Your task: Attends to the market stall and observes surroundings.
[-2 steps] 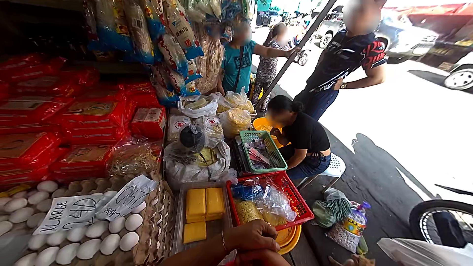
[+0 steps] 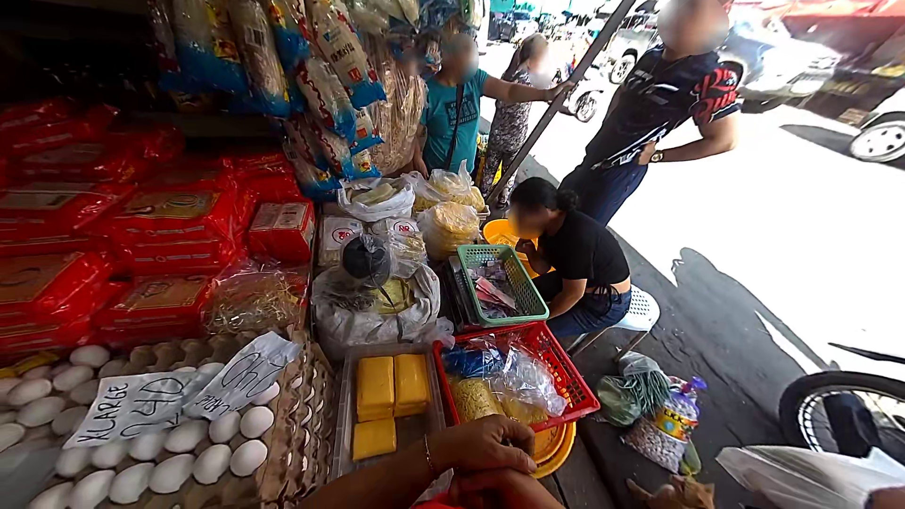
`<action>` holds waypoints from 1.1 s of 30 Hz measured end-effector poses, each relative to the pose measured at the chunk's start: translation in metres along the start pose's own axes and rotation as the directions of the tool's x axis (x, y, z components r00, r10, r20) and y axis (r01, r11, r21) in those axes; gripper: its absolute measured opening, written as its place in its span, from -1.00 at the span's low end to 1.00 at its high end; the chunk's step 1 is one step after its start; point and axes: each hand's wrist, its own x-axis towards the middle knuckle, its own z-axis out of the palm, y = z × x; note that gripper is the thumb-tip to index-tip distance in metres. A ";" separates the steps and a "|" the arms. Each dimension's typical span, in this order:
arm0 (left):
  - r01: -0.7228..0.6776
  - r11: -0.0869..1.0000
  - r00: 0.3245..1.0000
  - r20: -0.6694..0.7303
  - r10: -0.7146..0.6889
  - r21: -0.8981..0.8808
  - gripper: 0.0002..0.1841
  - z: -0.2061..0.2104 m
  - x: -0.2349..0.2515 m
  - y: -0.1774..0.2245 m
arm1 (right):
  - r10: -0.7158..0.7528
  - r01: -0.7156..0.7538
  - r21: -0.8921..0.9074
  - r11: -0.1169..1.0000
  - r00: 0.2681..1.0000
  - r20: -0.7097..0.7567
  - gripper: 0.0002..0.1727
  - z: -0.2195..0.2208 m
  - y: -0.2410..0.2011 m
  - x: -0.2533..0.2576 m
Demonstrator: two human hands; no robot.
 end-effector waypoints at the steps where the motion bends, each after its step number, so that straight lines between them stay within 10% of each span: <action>1: -0.002 0.999 0.999 0.043 0.004 -0.046 -0.81 -0.001 0.000 0.000 | -0.203 0.144 0.199 0.969 0.926 0.319 -0.71 -0.059 0.072 0.043; 3: 0.001 0.994 0.995 0.099 0.009 -0.107 -0.75 0.000 0.001 0.001 | -0.090 0.045 0.141 0.989 0.938 0.334 -0.80 -0.096 0.125 0.075; 14: 0.019 0.999 1.000 0.020 -0.018 -0.035 -0.75 -0.005 -0.001 0.000 | 0.010 -0.047 0.146 0.988 0.971 0.240 -0.78 -0.086 0.111 0.073; 18: 0.011 0.989 0.996 0.087 0.002 -0.145 -0.80 -0.006 -0.002 0.003 | 0.249 -0.251 0.002 0.968 0.961 -0.122 -0.62 -0.027 0.033 0.039; 21: 0.018 0.993 0.998 0.060 -0.011 -0.113 -0.84 -0.008 -0.003 0.001 | 0.015 -0.034 0.083 0.996 0.975 0.220 -0.75 -0.082 0.102 0.072; 33: -0.018 0.993 1.000 -0.024 0.015 -0.114 -0.86 -0.012 -0.010 -0.006 | 0.063 -0.079 0.069 0.994 0.977 0.204 -0.77 -0.084 0.108 0.083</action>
